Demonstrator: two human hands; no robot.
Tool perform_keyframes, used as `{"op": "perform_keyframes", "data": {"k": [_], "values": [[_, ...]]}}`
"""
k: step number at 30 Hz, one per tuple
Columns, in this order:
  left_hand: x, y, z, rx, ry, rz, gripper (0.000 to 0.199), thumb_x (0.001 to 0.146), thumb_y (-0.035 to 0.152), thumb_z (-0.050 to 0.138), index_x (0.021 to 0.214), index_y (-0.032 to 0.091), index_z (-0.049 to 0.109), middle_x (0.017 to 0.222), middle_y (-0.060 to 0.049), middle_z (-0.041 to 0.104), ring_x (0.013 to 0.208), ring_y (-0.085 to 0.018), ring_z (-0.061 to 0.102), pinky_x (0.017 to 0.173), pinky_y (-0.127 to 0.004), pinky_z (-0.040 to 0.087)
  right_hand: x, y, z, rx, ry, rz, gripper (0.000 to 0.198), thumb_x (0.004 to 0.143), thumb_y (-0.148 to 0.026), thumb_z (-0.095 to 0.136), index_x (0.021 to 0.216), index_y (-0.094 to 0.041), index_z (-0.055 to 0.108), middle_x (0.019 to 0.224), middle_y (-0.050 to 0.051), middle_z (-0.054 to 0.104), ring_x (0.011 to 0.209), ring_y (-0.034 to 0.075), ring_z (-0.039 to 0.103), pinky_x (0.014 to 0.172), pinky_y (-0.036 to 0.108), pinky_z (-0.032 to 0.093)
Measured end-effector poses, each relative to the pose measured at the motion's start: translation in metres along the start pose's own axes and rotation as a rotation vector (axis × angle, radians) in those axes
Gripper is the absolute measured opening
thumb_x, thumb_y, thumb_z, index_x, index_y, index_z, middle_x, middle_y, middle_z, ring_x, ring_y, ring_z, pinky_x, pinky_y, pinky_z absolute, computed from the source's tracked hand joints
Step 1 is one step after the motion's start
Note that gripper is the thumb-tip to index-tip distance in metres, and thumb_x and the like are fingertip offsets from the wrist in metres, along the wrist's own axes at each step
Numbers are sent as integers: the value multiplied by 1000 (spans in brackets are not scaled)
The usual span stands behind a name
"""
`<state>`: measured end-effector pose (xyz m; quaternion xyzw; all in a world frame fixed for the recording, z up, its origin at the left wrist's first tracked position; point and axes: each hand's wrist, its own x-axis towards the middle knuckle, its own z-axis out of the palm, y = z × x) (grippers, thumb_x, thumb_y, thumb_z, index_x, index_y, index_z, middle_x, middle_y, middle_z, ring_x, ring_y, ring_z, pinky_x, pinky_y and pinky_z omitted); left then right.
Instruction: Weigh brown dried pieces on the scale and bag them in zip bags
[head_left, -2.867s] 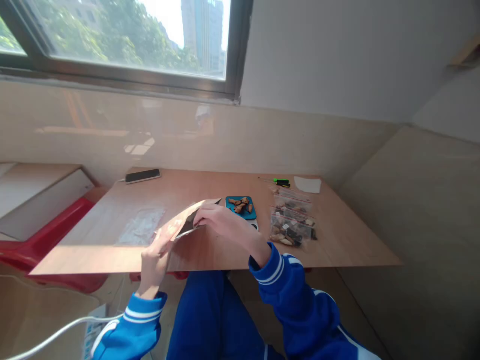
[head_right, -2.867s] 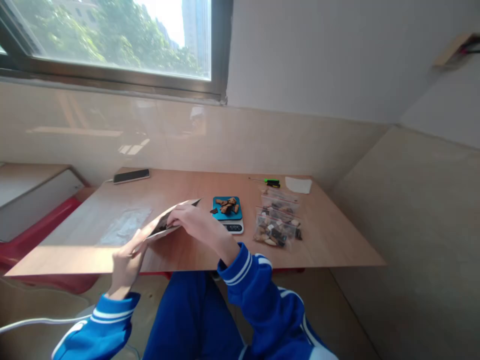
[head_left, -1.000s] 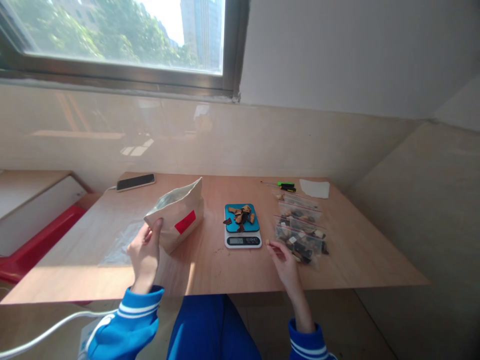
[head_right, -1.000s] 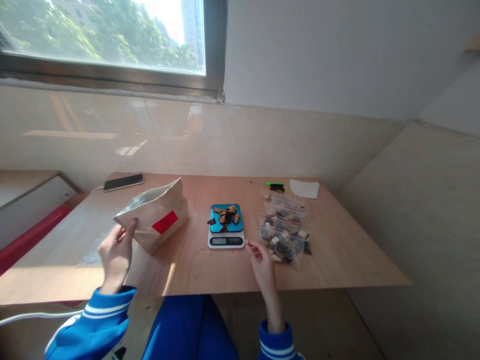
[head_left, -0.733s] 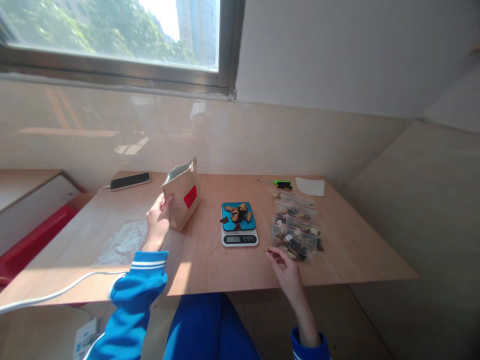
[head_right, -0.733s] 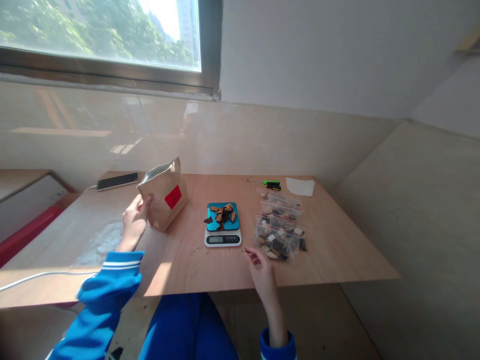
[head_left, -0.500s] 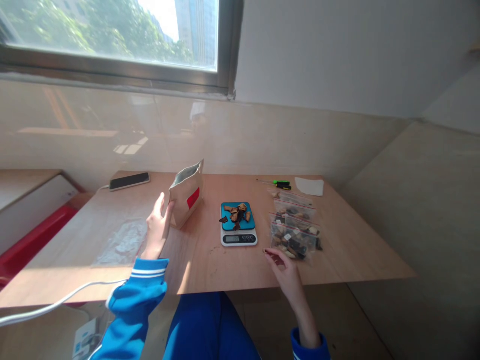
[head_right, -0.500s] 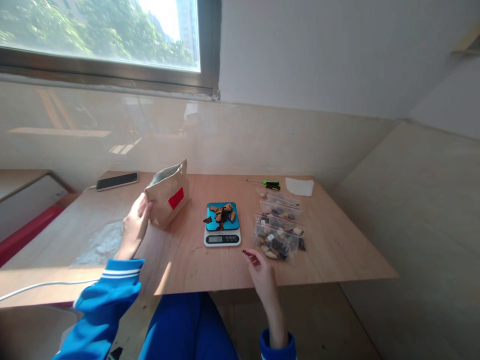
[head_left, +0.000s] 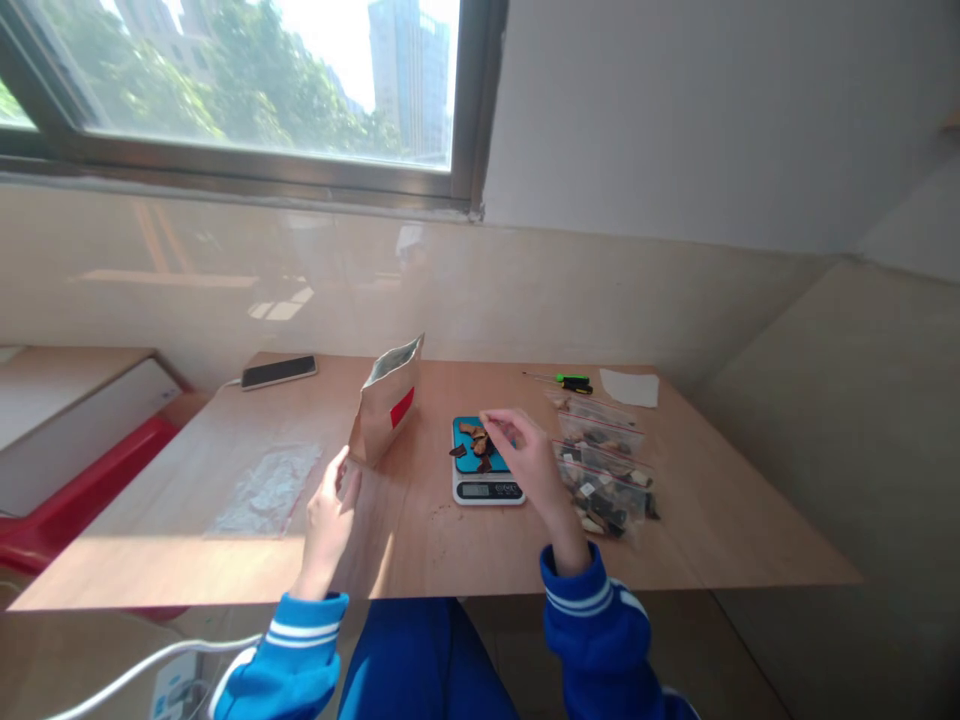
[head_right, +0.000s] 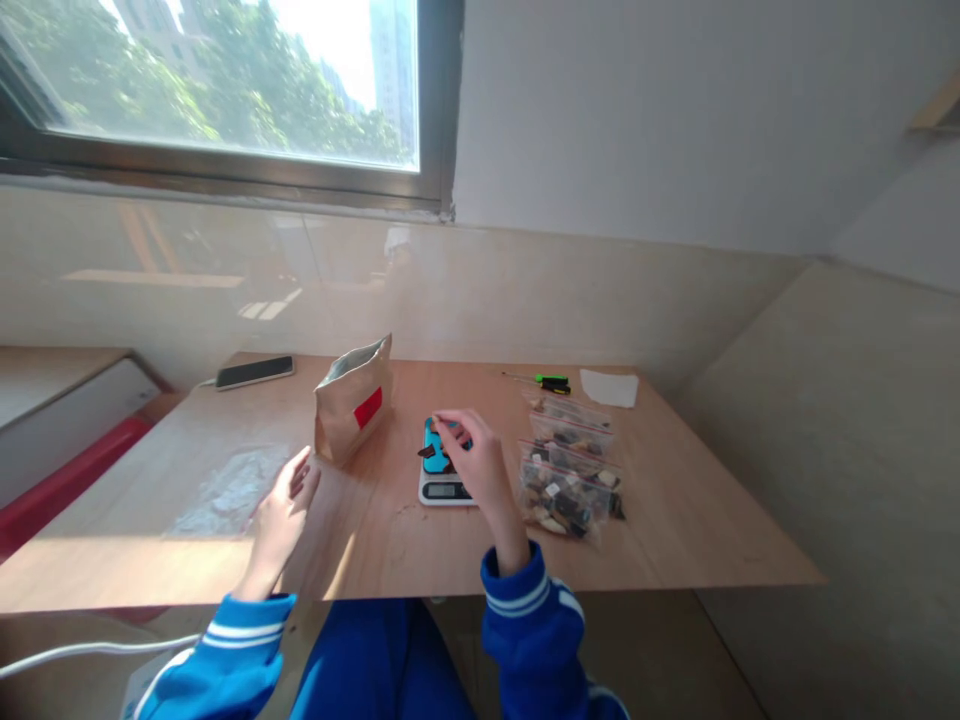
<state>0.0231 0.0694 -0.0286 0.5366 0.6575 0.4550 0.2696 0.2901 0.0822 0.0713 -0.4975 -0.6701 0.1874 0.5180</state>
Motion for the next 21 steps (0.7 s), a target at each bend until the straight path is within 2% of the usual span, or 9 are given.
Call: {"op": "perform_keyframes", "data": {"k": [4, 8, 11, 14, 18, 21], "values": [[-24, -14, 5, -40, -42, -40, 54, 85, 41, 42, 132, 15, 45, 137, -16, 53, 125, -24, 53, 106, -38, 43, 77, -30, 37, -62, -39, -278, 19, 92, -27, 52, 99, -18, 67, 96, 6, 67, 85, 16, 62, 79, 28, 49], [-39, -25, 3, -115, -87, -74, 52, 82, 43, 44, 128, 18, 47, 137, -14, 54, 124, -24, 53, 107, -37, 42, 112, -32, 67, -326, -279, -397, 18, 92, -18, 52, 101, -17, 68, 100, 8, 67, 98, 20, 59, 89, 35, 45], [-46, -29, -5, -118, -103, -103, 52, 83, 46, 43, 127, 19, 49, 137, -13, 54, 125, -24, 52, 108, -39, 40, 114, -22, 67, -319, -383, -399, 29, 91, -12, 49, 116, -18, 63, 109, 9, 66, 105, 20, 58, 94, 36, 44], [-50, -28, -11, -68, -98, -129, 53, 84, 47, 42, 127, 18, 50, 137, -13, 55, 127, -24, 50, 111, -41, 36, 107, -14, 53, -144, -347, -383, 39, 92, -12, 45, 129, -21, 54, 119, 8, 64, 111, 18, 56, 98, 35, 43], [-53, -25, -10, -110, -141, -144, 52, 84, 43, 41, 127, 14, 47, 137, -16, 53, 126, -25, 52, 109, -41, 39, 87, -1, 27, -72, -281, -315, 35, 92, -17, 45, 124, -23, 57, 125, 6, 61, 114, 17, 56, 99, 34, 43], [-55, -22, -8, -104, -179, -140, 51, 84, 39, 41, 128, 15, 47, 134, -16, 57, 123, -25, 54, 107, -42, 40, 54, 24, 8, -160, -216, -155, 26, 92, -22, 45, 108, -21, 65, 108, 7, 66, 99, 18, 61, 88, 33, 47]]}}
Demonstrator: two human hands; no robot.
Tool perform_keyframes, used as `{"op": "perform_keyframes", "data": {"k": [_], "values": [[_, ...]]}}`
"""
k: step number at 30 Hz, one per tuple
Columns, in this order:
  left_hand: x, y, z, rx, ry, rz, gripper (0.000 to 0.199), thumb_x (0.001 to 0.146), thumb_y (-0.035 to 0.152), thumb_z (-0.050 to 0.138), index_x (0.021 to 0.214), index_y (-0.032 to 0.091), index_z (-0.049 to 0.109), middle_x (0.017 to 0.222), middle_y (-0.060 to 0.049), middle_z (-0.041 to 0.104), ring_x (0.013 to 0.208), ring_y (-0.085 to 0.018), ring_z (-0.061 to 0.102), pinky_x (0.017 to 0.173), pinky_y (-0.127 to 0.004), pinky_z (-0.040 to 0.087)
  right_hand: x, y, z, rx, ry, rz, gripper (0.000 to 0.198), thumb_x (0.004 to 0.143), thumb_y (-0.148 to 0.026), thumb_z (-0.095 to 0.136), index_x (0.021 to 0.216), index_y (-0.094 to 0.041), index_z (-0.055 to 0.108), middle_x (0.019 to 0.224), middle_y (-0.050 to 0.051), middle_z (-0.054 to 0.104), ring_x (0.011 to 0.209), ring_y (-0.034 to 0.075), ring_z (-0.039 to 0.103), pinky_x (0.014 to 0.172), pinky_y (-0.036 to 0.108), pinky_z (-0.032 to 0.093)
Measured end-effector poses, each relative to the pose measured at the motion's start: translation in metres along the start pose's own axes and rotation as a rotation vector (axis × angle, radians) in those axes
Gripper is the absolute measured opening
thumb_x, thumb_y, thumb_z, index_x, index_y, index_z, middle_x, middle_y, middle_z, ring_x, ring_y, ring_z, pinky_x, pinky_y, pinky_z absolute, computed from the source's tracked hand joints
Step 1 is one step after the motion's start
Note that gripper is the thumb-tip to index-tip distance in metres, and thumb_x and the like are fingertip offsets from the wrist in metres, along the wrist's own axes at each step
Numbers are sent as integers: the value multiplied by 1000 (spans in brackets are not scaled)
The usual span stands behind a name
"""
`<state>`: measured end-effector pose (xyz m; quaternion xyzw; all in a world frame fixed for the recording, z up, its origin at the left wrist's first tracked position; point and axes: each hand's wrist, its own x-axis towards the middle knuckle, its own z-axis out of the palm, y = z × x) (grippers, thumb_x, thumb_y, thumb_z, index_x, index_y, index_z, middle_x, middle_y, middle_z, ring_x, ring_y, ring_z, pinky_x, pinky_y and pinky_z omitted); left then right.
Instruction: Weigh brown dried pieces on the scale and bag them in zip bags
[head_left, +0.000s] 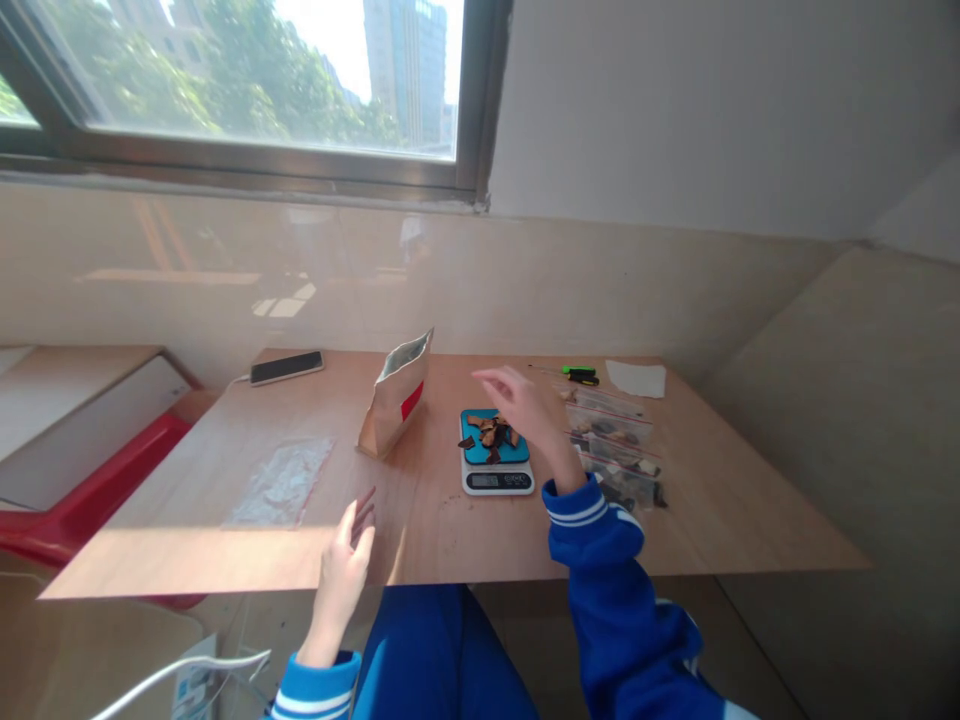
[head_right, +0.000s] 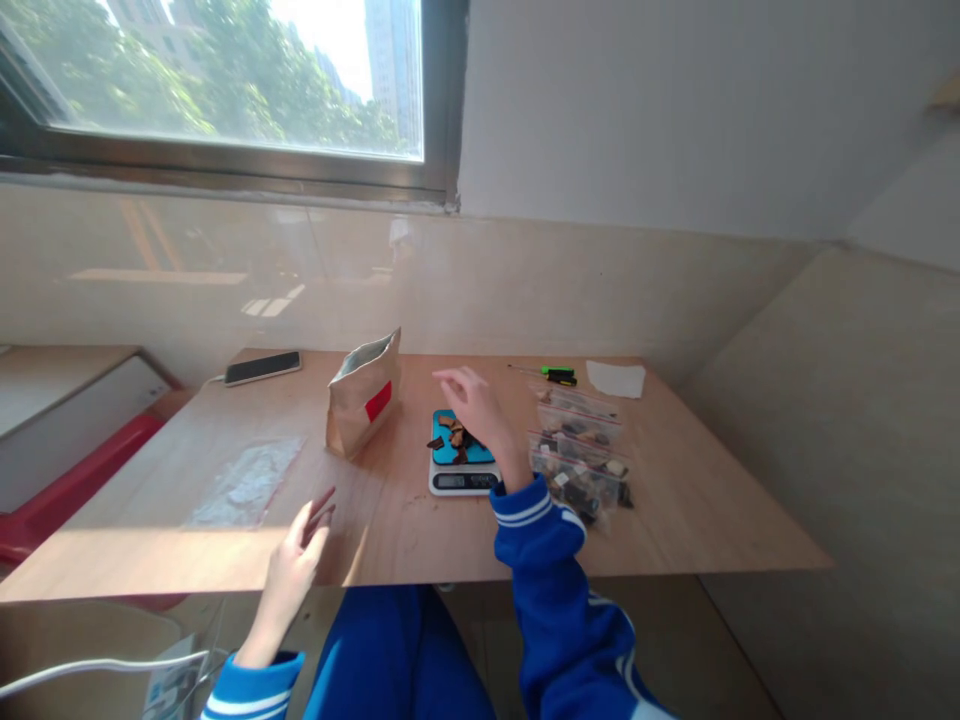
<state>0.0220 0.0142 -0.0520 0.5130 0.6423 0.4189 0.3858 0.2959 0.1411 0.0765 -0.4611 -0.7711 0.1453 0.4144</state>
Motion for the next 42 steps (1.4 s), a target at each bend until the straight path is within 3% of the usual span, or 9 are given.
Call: {"op": "perform_keyframes", "data": {"k": [3, 5, 9, 17, 24, 29, 35, 42], "values": [[-4, 1, 3, 59, -20, -2, 49, 85, 39, 41, 127, 17, 50, 126, -15, 63, 121, -26, 56, 105, -45, 41, -46, 24, 7, -143, -46, 223, 20, 90, -24, 48, 93, -19, 67, 88, 6, 66, 81, 18, 61, 76, 32, 48], [-7, 2, 5, 69, -21, 13, 47, 85, 41, 41, 123, 17, 54, 123, -15, 64, 120, -27, 57, 104, -45, 42, -69, 35, 16, -211, -123, 311, 17, 88, -24, 52, 95, -18, 67, 83, 5, 64, 75, 18, 60, 72, 32, 47], [-13, 6, 8, 70, -6, 62, 42, 85, 45, 44, 111, 18, 62, 120, -13, 66, 117, -26, 58, 104, -43, 43, -95, 44, 30, -209, -165, 347, 19, 83, -22, 57, 100, -17, 65, 87, 5, 62, 79, 19, 61, 73, 31, 47], [-22, 1, 0, 69, -43, 61, 42, 85, 49, 43, 108, 22, 64, 110, -8, 70, 108, -26, 63, 100, -48, 44, -136, 61, 27, -132, 6, 407, 25, 87, -24, 44, 103, -19, 63, 86, 5, 62, 82, 20, 61, 78, 35, 49], [-22, -6, -5, 69, -36, 62, 37, 83, 51, 44, 103, 29, 67, 105, -5, 72, 105, -28, 64, 98, -45, 47, -89, 74, 25, -340, 19, 340, 27, 86, -19, 50, 111, -19, 62, 103, 11, 57, 99, 25, 57, 88, 40, 47], [-22, -19, -11, 63, -13, 39, 37, 82, 50, 45, 102, 28, 67, 102, -6, 73, 102, -29, 65, 95, -44, 49, -55, 65, 30, -379, -113, 221, 27, 87, -20, 54, 113, -21, 63, 111, 11, 55, 108, 24, 51, 94, 39, 42], [-23, -18, -12, 58, -14, 57, 37, 82, 48, 46, 100, 26, 69, 104, -6, 72, 101, -28, 66, 94, -43, 50, -33, 37, 54, -598, -411, 77, 24, 84, -31, 65, 103, -19, 68, 118, 15, 55, 112, 29, 47, 92, 42, 37], [-26, -19, -20, 34, 9, 37, 39, 79, 51, 48, 97, 24, 69, 101, -8, 73, 95, -28, 68, 85, -41, 54, -28, 38, 61, -591, -471, 25, 11, 80, -25, 70, 90, -20, 73, 104, 12, 63, 108, 28, 49, 89, 41, 34]]}}
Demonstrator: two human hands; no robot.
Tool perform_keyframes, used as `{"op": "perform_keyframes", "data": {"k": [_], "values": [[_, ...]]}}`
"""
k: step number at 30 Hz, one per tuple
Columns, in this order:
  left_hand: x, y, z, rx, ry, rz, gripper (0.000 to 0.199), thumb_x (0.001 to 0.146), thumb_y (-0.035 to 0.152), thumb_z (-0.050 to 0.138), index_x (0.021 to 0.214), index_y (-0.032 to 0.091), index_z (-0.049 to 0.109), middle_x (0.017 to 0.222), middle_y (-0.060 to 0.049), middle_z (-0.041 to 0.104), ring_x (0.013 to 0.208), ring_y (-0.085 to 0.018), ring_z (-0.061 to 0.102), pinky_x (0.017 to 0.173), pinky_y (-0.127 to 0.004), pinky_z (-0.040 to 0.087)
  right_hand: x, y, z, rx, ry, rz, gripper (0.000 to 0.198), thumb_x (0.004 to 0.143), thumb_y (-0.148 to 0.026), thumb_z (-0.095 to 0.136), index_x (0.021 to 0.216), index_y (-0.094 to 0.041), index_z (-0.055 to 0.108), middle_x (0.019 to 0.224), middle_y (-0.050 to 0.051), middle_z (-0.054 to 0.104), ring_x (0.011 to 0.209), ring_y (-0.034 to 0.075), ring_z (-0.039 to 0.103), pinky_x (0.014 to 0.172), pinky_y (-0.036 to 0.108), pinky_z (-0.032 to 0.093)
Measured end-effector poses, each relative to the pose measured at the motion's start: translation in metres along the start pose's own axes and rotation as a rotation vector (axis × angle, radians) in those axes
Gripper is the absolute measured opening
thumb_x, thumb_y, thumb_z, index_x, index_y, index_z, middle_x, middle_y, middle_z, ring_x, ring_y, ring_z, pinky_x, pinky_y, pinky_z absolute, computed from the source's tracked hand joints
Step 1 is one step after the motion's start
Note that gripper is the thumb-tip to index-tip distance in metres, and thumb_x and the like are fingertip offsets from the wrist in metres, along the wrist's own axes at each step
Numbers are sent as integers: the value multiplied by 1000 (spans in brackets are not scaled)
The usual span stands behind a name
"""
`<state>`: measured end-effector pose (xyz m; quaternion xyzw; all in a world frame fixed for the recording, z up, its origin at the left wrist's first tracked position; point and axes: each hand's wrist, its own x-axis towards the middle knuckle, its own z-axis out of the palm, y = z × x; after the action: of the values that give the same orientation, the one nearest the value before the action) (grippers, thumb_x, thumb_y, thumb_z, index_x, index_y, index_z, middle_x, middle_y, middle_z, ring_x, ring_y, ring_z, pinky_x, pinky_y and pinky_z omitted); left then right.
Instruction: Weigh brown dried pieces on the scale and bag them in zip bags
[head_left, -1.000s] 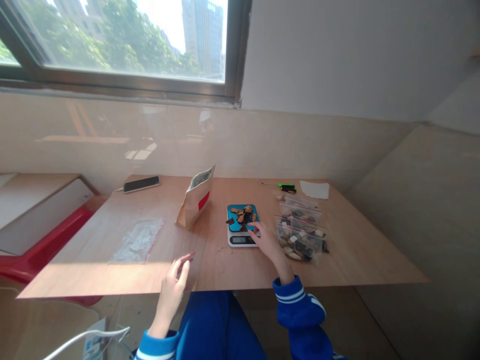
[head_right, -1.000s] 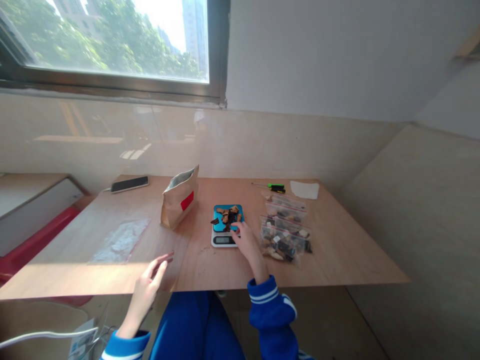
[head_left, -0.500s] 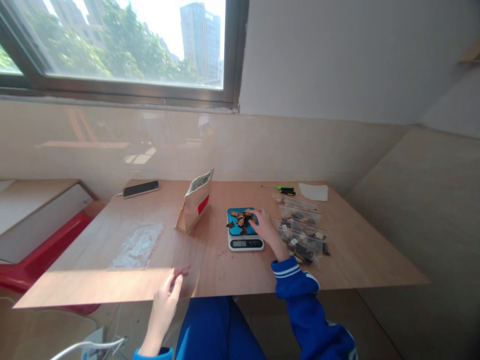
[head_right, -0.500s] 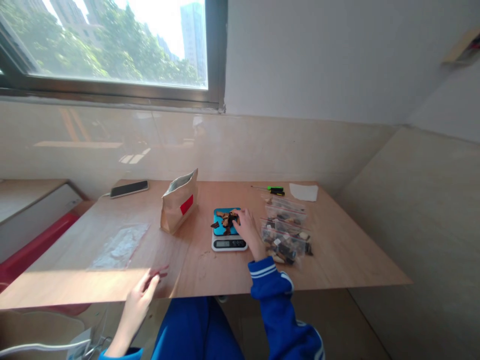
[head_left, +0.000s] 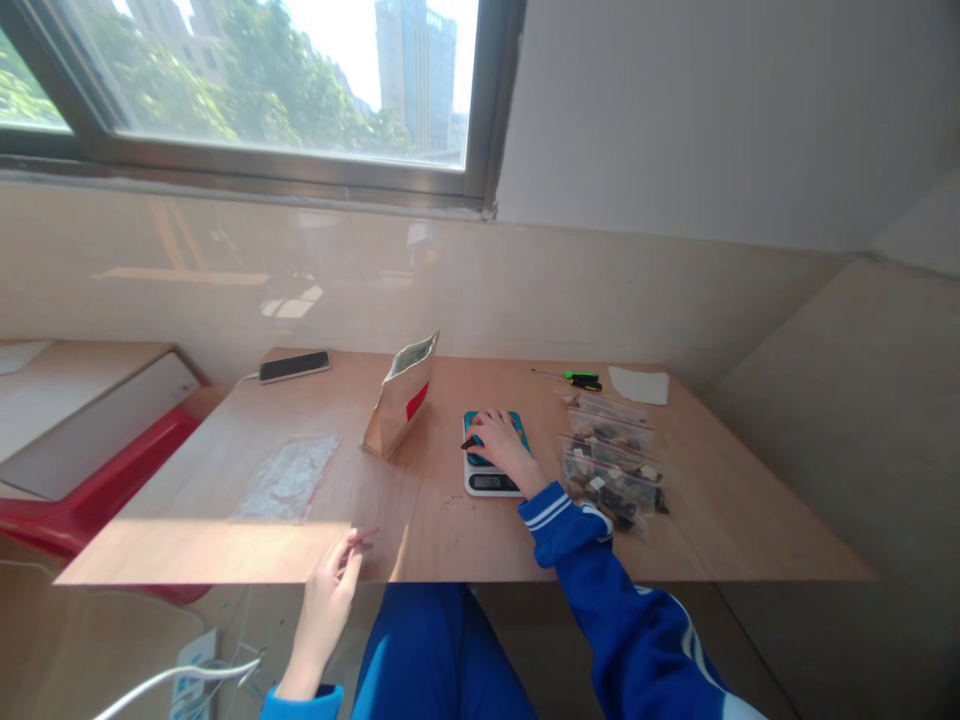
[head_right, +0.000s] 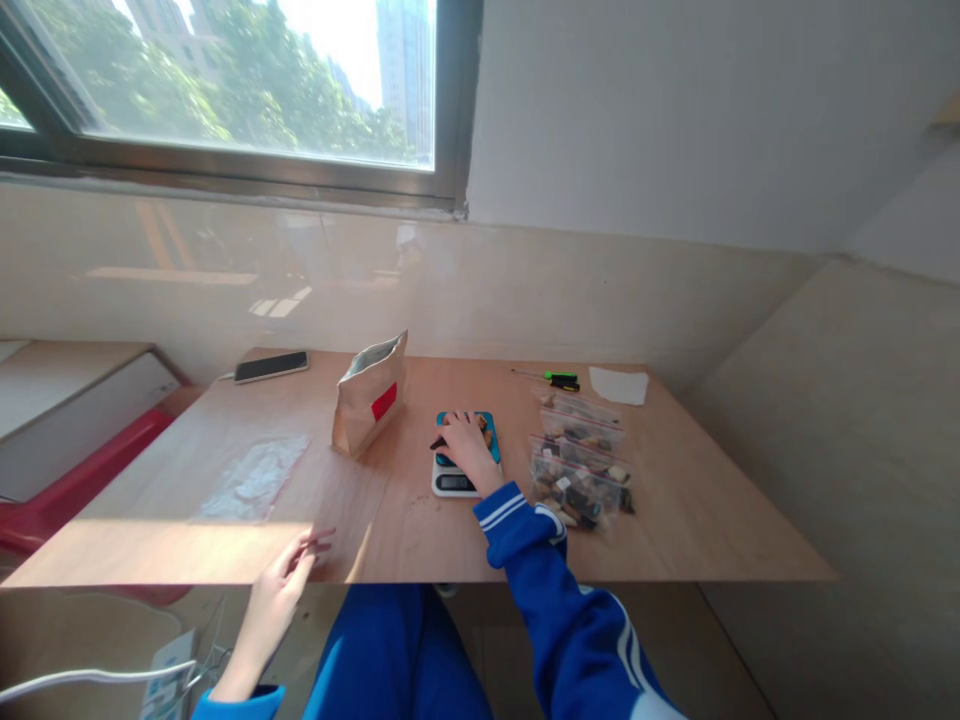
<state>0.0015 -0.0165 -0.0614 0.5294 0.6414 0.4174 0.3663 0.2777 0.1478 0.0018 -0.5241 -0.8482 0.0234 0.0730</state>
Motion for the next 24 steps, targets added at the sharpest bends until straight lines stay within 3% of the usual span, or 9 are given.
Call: {"op": "perform_keyframes", "data": {"k": [3, 8, 11, 16, 20, 24], "values": [[1, -1, -2, -8, 20, -6, 39, 78, 52, 49, 94, 24, 69, 101, -9, 73, 94, -28, 68, 85, -41, 55, 4, 4, -26, 70, 90, 11, 14, 83, -31, 67, 93, -23, 73, 101, 9, 64, 104, 26, 51, 88, 39, 35], [1, 2, -1, -6, 16, 6, 39, 76, 53, 49, 92, 24, 70, 98, -9, 73, 92, -29, 69, 83, -41, 56, 35, -3, -103, 336, 604, -20, 20, 88, -33, 59, 103, -23, 69, 101, 7, 64, 101, 23, 52, 91, 38, 36], [1, 0, 1, 21, 1, 24, 36, 78, 51, 47, 92, 28, 70, 98, -7, 73, 94, -29, 69, 84, -40, 56, 59, -22, -133, 364, 647, -112, 20, 88, -32, 59, 104, -24, 69, 100, 6, 64, 101, 23, 53, 92, 37, 36], [2, -12, -1, 14, 21, 39, 32, 80, 49, 47, 92, 30, 70, 101, -6, 73, 95, -28, 68, 85, -39, 56, 72, -43, -130, 299, 500, -183, 24, 88, -26, 61, 112, -26, 66, 110, 5, 65, 105, 23, 55, 92, 37, 33], [4, -14, -7, 11, 91, 12, 33, 80, 47, 47, 94, 26, 68, 102, -7, 72, 97, -27, 68, 85, -40, 55, 52, -32, -116, 417, 580, -131, 29, 90, -28, 56, 118, -25, 61, 112, 6, 64, 106, 22, 56, 92, 36, 36], [8, -3, -4, 65, 150, -3, 35, 81, 46, 47, 102, 25, 65, 106, -8, 70, 99, -27, 67, 85, -41, 56, 12, -20, -93, 615, 630, -45, 25, 94, -27, 46, 112, -21, 62, 105, 7, 62, 89, 17, 58, 82, 31, 45]]}}
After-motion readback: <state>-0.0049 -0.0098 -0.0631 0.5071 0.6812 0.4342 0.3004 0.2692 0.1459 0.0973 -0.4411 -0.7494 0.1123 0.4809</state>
